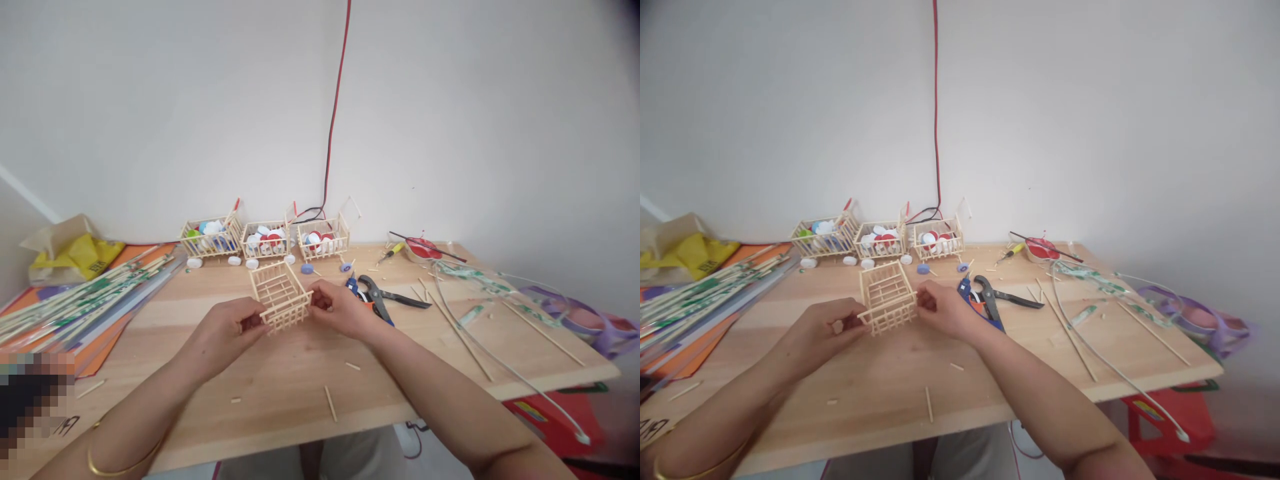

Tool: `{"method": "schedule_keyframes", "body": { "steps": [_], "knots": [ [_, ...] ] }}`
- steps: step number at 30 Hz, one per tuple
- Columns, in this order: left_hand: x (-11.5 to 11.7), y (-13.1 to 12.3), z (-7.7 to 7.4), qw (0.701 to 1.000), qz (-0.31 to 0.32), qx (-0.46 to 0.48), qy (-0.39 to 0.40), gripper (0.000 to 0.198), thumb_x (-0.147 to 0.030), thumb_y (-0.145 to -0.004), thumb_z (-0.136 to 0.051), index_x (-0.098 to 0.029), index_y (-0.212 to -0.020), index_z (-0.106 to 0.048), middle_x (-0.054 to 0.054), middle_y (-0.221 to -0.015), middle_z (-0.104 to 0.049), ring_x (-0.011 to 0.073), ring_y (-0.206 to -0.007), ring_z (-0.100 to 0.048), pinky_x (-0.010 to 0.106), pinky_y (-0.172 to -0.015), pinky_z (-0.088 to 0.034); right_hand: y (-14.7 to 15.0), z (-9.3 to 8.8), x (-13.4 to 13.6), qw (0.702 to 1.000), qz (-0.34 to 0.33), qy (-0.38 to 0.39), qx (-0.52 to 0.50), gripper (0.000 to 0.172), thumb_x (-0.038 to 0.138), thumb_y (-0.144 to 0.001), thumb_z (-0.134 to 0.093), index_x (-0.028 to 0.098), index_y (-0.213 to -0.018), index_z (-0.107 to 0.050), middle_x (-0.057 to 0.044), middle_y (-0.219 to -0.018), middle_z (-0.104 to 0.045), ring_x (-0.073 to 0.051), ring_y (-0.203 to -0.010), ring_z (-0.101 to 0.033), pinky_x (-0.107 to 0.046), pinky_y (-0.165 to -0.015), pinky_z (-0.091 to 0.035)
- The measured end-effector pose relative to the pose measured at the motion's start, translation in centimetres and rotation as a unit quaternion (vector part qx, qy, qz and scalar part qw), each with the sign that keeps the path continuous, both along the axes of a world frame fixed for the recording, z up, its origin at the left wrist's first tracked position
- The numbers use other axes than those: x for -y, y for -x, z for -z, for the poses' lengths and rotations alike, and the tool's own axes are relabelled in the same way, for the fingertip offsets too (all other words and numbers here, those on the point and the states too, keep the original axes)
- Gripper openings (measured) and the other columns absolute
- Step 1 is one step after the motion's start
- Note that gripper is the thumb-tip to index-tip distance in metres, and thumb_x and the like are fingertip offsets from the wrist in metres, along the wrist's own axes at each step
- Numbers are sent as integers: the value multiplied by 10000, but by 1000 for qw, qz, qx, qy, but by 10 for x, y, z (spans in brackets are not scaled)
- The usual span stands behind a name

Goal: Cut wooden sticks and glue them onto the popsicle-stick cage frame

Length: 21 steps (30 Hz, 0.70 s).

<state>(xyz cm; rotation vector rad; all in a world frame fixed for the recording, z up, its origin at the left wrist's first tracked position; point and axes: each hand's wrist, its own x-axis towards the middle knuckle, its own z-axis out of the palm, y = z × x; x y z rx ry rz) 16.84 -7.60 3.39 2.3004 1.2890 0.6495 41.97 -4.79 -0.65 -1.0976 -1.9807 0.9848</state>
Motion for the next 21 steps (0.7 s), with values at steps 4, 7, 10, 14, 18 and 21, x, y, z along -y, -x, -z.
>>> {"method": "schedule_keyframes", "body": {
  "steps": [4, 7, 10, 14, 18, 21],
  "knots": [
    [0, -2, 2, 1000, 9, -18, -7, 137, -238, -801, -527, -184, -738, -635, -18, -646, -619, 125, -588, -532, 220, -555, -380, 0, 0, 0, 1000, -3, -5, 9, 218, 160, -781, -580, 185, -997, -571, 12, -775, -595, -111, -677, -566, -233, -638, -468],
    [0, -2, 4, 1000, 13, -26, -11, 121, -231, -794, -532, -187, -736, -629, -17, -658, -624, 131, -598, -537, 224, -561, -380, 0, 1, -1, 1000, 1, -15, 21, 206, 156, -782, -571, 184, -986, -570, 14, -763, -596, -113, -677, -568, -230, -632, -460],
    [0, -2, 6, 999, 12, -35, -15, 118, -234, -796, -533, -186, -731, -620, -12, -665, -624, 138, -609, -542, 226, -563, -379, 1, 1, -1, 1000, 1, -13, 28, 197, 165, -786, -568, 179, -982, -570, 9, -771, -607, -117, -689, -577, -231, -638, -462],
    [0, -3, 5, 998, 12, -52, -15, 125, -227, -802, -522, -182, -727, -611, -9, -669, -606, 140, -617, -538, 226, -567, -371, 2, -2, 1, 1000, 3, -6, 30, 193, 160, -789, -559, 174, -981, -563, 5, -773, -609, -119, -685, -581, -234, -635, -463],
    [0, -4, 5, 998, 15, -60, -22, 120, -208, -800, -519, -180, -708, -591, -8, -670, -594, 138, -617, -534, 225, -571, -362, 2, -4, 2, 999, 2, -7, 32, 206, 149, -788, -553, 177, -992, -563, 3, -777, -612, -122, -686, -581, -237, -635, -464],
    [0, -4, 6, 998, 23, -49, -35, 120, -209, -799, -527, -184, -691, -572, -14, -662, -597, 133, -605, -532, 222, -561, -353, 3, -6, 2, 1000, 0, -4, 28, 215, 138, -794, -544, 173, -1006, -564, -3, -799, -615, -121, -697, -585, -240, -651, -468]
  ]
}}
